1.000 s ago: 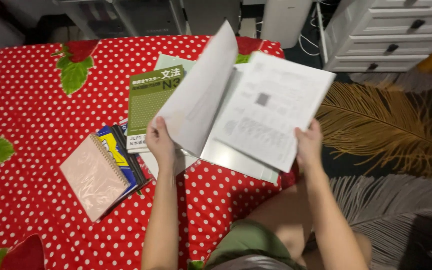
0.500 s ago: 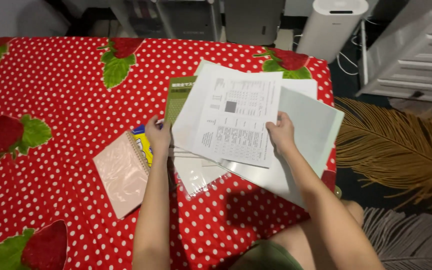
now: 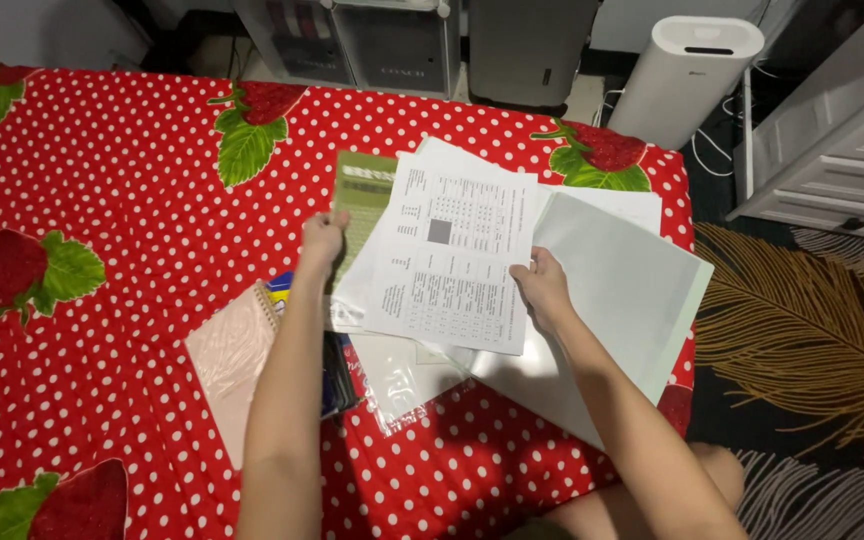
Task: Organize study materials and documents from a shelf and put them into a folder.
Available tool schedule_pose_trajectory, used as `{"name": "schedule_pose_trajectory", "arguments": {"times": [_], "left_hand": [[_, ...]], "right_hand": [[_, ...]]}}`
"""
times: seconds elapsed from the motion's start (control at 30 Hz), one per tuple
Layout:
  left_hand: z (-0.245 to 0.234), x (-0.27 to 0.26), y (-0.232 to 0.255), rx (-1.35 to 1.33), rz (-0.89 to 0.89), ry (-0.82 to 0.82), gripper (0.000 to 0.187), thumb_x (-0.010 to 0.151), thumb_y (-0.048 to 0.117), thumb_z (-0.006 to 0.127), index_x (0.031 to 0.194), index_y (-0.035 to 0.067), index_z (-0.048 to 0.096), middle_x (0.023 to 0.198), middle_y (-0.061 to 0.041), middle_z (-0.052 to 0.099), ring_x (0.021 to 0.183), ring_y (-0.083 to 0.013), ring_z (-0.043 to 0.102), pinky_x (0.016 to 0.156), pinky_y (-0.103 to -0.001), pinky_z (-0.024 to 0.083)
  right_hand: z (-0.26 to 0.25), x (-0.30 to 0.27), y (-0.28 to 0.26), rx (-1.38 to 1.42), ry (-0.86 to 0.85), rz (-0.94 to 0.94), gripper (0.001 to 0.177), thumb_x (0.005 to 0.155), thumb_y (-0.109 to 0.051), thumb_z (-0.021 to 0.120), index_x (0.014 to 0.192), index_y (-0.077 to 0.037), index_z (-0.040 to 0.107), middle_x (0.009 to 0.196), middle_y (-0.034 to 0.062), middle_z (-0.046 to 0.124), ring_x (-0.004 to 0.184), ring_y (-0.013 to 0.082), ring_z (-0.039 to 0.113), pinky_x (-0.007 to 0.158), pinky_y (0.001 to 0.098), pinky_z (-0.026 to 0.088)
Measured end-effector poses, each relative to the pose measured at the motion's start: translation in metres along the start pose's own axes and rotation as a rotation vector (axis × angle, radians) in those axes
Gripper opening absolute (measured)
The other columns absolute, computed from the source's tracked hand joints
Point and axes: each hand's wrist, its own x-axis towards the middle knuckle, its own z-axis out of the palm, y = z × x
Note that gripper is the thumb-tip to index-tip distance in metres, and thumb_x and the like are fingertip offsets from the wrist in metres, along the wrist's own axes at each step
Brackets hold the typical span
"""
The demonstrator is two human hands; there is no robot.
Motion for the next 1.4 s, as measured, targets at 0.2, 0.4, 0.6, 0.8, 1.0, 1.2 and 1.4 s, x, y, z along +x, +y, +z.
{"name": "schedule_pose_trajectory", "arguments": {"times": [0.2,0.4,0.6,0.8,1.0,1.2,1.4], "left_hand": [[-0.057,-0.037,0.05,0.239,0.303,0.477,0.037,0.095,0.03,0.073,0.116,0.001,0.066,0.095,-0.012,0.069,0.085,-0.0192,0.062,0.077,-0.034,0.049],[-0.095,-0.095,0.136,0.133,0.768,0.669,0.028,0.1,0.019,0.073,0.119,-0.001,0.068,0.098,-0.005,0.069,0.078,-0.0135,0.056,0.072,-0.03,0.048],[-0.076,-0.169,0.218,-0.443,0.688,0.154,0.018,0.102,0.017,0.065,0.111,0.003,0.068,0.088,0.001,0.066,0.076,-0.012,0.055,0.071,-0.027,0.046],[0.0,-0.067,0.096,-0.682,0.209,-0.068,0.007,0.093,0.011,0.07,0.097,0.006,0.071,0.093,-0.003,0.07,0.088,-0.016,0.065,0.085,-0.034,0.054],[0.045,-0.047,-0.012,-0.715,-0.116,-0.199,0.02,0.093,0.016,0.07,0.104,-0.001,0.072,0.1,-0.011,0.072,0.09,-0.0232,0.067,0.083,-0.038,0.056],[0.005,-0.045,-0.009,-0.018,-0.018,0.23,0.041,0.088,0.025,0.077,0.115,-0.006,0.071,0.108,-0.018,0.073,0.098,-0.0243,0.066,0.093,-0.039,0.051],[0.069,-0.115,0.01,0.306,0.74,0.506,0.025,0.091,0.006,0.058,0.114,0.0,0.066,0.108,-0.016,0.067,0.1,-0.0327,0.065,0.091,-0.045,0.051]], "right_hand": [[0.01,-0.004,-0.002,-0.216,0.016,-0.099,0.039,0.092,-0.001,0.06,0.13,0.005,0.053,0.096,0.0138,0.071,0.081,0.0174,0.068,0.071,0.0288,0.054],[0.022,0.0,-0.005,-0.316,0.03,-0.193,0.039,0.091,-0.004,0.058,0.129,0.004,0.053,0.097,0.0153,0.073,0.082,0.0184,0.071,0.075,0.0308,0.056],[0.021,0.002,-0.006,-0.362,0.051,-0.172,0.041,0.091,-0.005,0.058,0.131,0.003,0.053,0.099,0.0163,0.073,0.084,0.0208,0.069,0.077,0.033,0.055],[0.004,0.003,-0.008,-0.185,0.008,-0.099,0.048,0.091,0.0,0.06,0.138,0.003,0.051,0.114,0.0193,0.071,0.097,0.0215,0.068,0.082,0.0331,0.055],[-0.056,-0.006,0.0,-0.016,-0.093,0.05,0.051,0.091,0.006,0.056,0.141,0.006,0.042,0.124,0.019,0.067,0.104,0.024,0.07,0.086,0.0353,0.059],[-0.139,-0.027,0.001,0.015,-0.001,-0.047,0.041,0.091,0.009,0.059,0.133,0.012,0.057,0.118,0.023,0.069,0.099,0.0275,0.067,0.085,0.038,0.056],[-0.269,-0.074,0.014,0.308,0.395,-0.144,0.032,0.1,0.008,0.052,0.132,0.008,0.057,0.123,0.0187,0.069,0.106,0.0277,0.071,0.091,0.0367,0.06]]}}
